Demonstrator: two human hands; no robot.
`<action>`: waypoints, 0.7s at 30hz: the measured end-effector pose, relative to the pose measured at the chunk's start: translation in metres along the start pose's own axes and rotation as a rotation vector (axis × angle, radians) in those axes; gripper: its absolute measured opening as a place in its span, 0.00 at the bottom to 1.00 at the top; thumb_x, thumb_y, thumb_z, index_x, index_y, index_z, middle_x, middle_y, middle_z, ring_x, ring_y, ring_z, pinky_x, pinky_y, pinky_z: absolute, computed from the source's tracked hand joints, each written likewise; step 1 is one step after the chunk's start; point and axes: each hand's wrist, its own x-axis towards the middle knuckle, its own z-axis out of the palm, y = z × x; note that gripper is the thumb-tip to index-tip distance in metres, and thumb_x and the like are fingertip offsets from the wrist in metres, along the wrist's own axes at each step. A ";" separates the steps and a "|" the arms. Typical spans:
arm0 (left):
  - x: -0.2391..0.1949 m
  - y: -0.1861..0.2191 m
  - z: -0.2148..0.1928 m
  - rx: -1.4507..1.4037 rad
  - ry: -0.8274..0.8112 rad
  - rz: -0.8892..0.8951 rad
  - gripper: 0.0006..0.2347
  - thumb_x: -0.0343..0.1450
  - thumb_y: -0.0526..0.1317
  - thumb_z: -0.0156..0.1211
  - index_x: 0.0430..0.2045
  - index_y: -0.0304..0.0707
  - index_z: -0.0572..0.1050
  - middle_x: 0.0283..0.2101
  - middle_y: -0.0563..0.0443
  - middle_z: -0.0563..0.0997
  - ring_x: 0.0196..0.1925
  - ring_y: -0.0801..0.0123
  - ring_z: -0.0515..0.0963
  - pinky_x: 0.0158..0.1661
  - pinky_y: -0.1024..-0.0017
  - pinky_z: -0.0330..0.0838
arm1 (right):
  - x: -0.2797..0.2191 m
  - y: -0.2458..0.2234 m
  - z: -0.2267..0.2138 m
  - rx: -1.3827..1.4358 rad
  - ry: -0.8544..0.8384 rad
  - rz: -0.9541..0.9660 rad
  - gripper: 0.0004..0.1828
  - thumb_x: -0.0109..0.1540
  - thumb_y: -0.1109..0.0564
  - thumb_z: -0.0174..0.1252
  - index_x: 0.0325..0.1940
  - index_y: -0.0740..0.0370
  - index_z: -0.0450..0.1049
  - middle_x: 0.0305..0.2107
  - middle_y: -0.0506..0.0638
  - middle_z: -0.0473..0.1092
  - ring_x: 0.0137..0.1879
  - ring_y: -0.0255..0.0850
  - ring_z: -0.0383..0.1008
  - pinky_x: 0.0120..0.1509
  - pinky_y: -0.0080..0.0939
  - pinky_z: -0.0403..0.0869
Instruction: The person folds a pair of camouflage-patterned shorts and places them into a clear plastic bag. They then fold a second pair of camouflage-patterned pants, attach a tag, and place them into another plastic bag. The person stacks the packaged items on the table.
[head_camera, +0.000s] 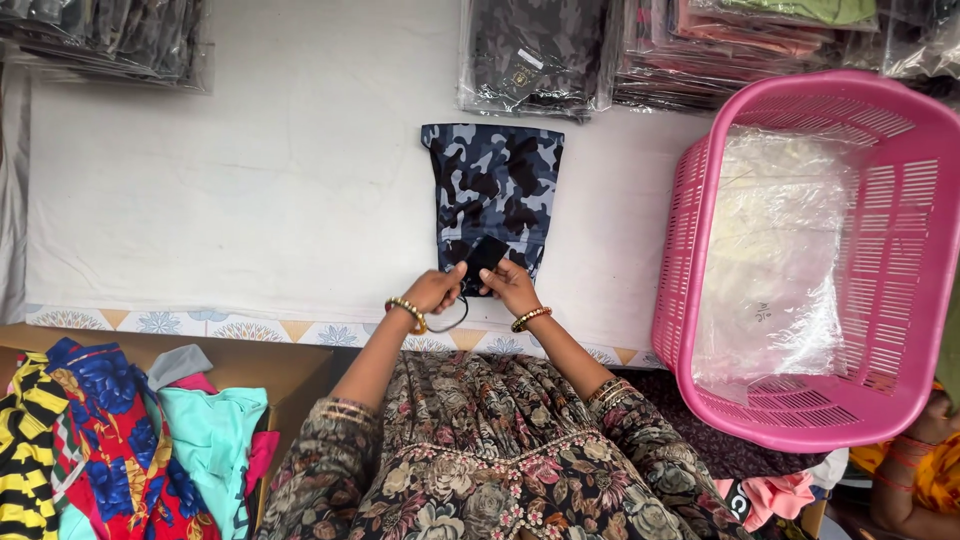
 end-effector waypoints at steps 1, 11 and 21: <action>0.000 -0.014 0.005 -0.105 0.007 -0.010 0.29 0.71 0.67 0.51 0.13 0.39 0.70 0.12 0.58 0.69 0.12 0.78 0.64 0.16 0.76 0.58 | 0.008 0.031 -0.007 -0.003 -0.015 0.003 0.18 0.70 0.49 0.61 0.32 0.59 0.67 0.25 0.45 0.73 0.34 0.30 0.81 0.31 0.28 0.69; -0.025 -0.051 0.048 -0.377 -0.036 -0.073 0.17 0.74 0.52 0.61 0.22 0.39 0.72 0.15 0.64 0.61 0.14 0.82 0.56 0.17 0.78 0.52 | 0.021 -0.026 0.001 0.000 -0.091 -0.003 0.05 0.62 0.66 0.60 0.41 0.62 0.77 0.32 0.47 0.76 0.37 0.30 0.77 0.42 0.31 0.79; -0.023 -0.044 0.076 -0.675 -0.136 -0.103 0.13 0.76 0.47 0.56 0.27 0.36 0.75 0.17 0.59 0.67 0.14 0.82 0.55 0.17 0.79 0.49 | 0.023 -0.047 -0.015 -0.019 0.332 0.066 0.17 0.69 0.62 0.54 0.63 0.59 0.72 0.43 0.53 0.77 0.47 0.43 0.77 0.48 0.42 0.76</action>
